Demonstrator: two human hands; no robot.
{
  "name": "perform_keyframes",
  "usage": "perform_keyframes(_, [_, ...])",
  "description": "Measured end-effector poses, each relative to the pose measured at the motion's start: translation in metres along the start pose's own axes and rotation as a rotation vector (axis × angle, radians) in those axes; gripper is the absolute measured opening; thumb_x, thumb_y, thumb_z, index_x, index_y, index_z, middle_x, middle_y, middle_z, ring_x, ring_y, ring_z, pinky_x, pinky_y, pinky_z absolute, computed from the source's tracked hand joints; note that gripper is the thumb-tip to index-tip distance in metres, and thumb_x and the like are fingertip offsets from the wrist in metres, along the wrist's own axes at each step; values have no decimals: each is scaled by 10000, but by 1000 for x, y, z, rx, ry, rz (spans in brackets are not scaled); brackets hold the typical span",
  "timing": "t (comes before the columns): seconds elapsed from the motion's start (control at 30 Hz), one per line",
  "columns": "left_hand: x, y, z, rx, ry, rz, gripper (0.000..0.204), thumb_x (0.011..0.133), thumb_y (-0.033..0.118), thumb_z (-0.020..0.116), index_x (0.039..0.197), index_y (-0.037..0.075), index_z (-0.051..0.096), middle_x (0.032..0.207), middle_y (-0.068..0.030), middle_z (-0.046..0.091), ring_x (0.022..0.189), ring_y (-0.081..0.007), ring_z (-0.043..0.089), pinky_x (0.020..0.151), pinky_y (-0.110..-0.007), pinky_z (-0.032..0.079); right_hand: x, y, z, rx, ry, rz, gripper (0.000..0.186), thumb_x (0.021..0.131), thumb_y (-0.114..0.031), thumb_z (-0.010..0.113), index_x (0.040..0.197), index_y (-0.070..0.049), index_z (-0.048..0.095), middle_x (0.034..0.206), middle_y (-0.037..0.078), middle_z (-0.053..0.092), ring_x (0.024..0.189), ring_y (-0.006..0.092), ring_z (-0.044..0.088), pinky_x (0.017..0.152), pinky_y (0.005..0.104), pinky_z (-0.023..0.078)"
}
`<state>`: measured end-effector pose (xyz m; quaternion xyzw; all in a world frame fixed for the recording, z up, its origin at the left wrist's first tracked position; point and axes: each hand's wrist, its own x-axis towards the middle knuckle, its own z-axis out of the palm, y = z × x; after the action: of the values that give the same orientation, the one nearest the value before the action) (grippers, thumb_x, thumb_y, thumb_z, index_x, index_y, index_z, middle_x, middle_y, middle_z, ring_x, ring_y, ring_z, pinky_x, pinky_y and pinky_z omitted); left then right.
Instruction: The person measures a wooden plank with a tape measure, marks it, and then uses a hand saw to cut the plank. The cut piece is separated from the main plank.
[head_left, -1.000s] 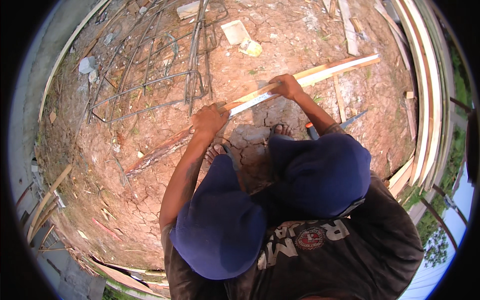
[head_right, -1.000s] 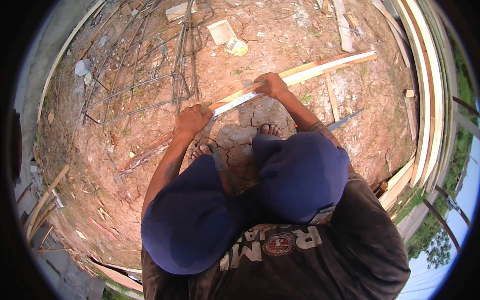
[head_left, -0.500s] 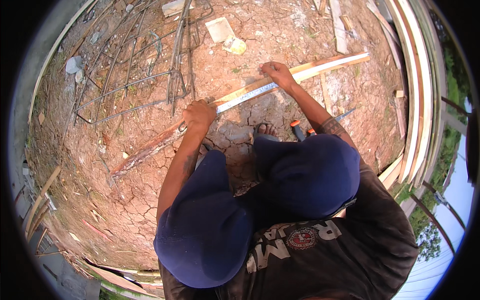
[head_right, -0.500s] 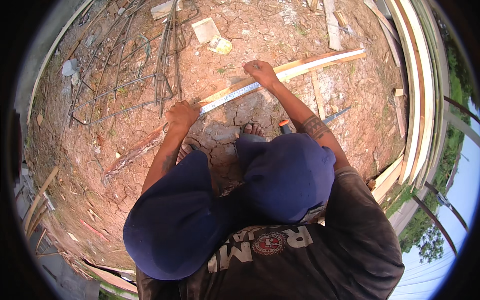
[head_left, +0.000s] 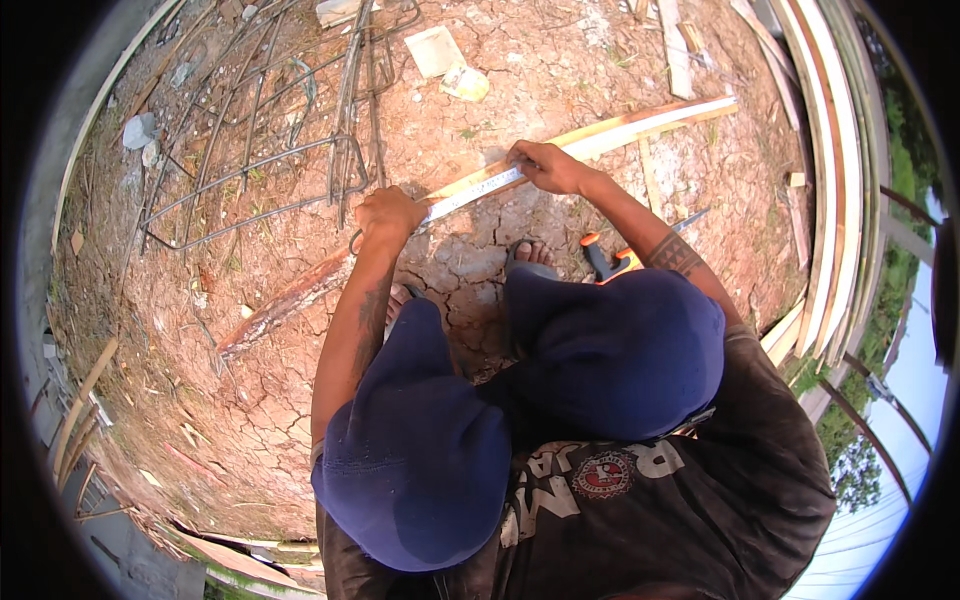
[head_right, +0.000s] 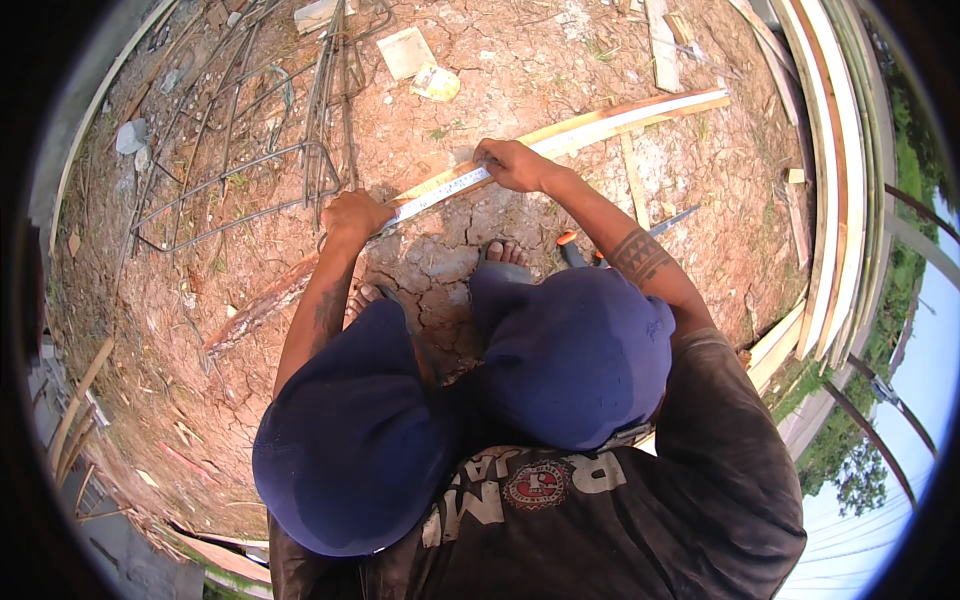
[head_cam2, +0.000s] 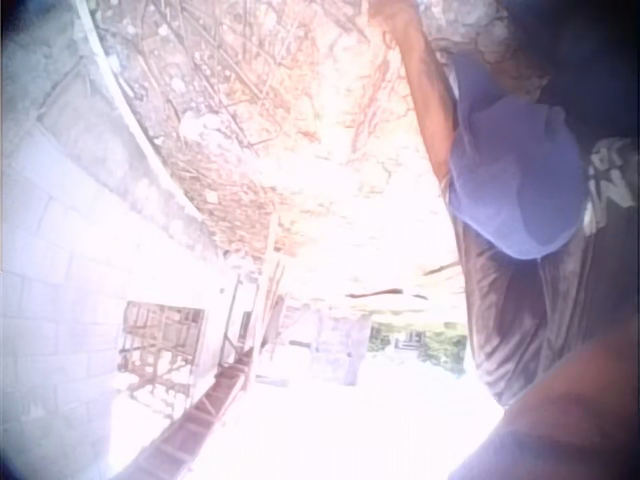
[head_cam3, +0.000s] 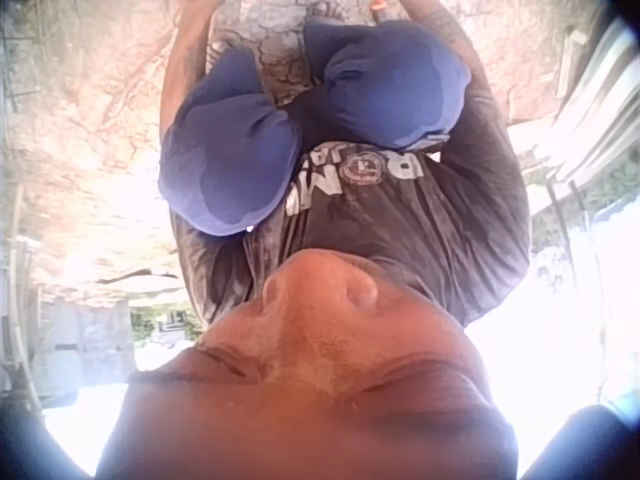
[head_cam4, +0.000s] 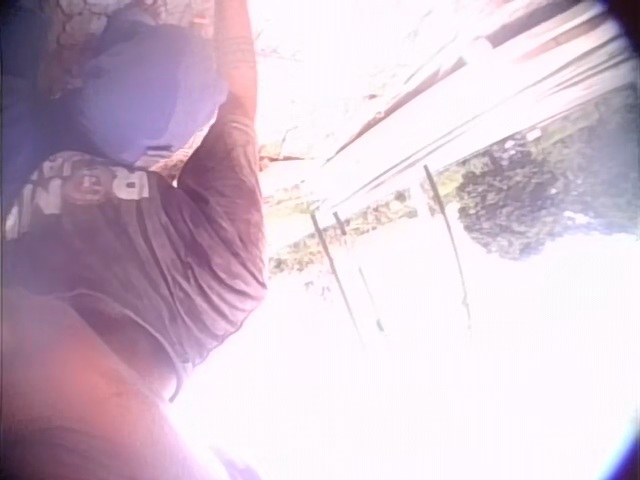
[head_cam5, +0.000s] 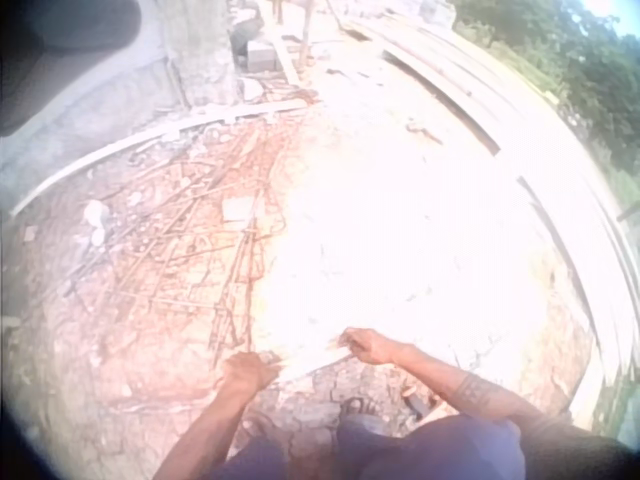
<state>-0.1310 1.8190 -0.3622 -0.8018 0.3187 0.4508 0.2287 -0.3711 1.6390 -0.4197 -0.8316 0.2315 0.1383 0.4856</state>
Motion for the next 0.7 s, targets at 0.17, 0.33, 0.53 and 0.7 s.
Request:
perform_keyframes(0.17, [9,2,18,18,102,53,829,882,717,561,1300,9,666,1293,-182,675,1189,-333,667,921,-445,545,6,11,8,-75,51,-67,205,953,-48,572,1157,-35,573,1047,223,680,1019,405,659,882,464,517])
perform_keyframes(0.33, [12,-12,66,127,342,142,770,977,648,470,1366,-7,588,1221,-208,671,1100,-367,682,889,-518,541,1,6,14,-32,66,-79,225,938,-33,581,1163,-38,559,1098,221,664,1042,407,648,896,463,512])
perform_keyframes(0.53, [-5,2,62,196,449,133,584,1029,414,509,1441,0,500,1389,-185,519,1211,-342,554,969,-466,481,-5,8,14,-45,86,-44,239,935,0,562,1170,-39,548,1117,224,636,1065,408,630,906,467,499])
perform_keyframes(0.7, [2,11,73,431,639,303,658,993,235,552,1584,77,309,1500,-152,389,1300,-298,416,1074,-432,379,-4,3,15,-19,98,-92,233,931,13,558,1159,-33,541,1079,224,631,1036,410,631,891,465,498])
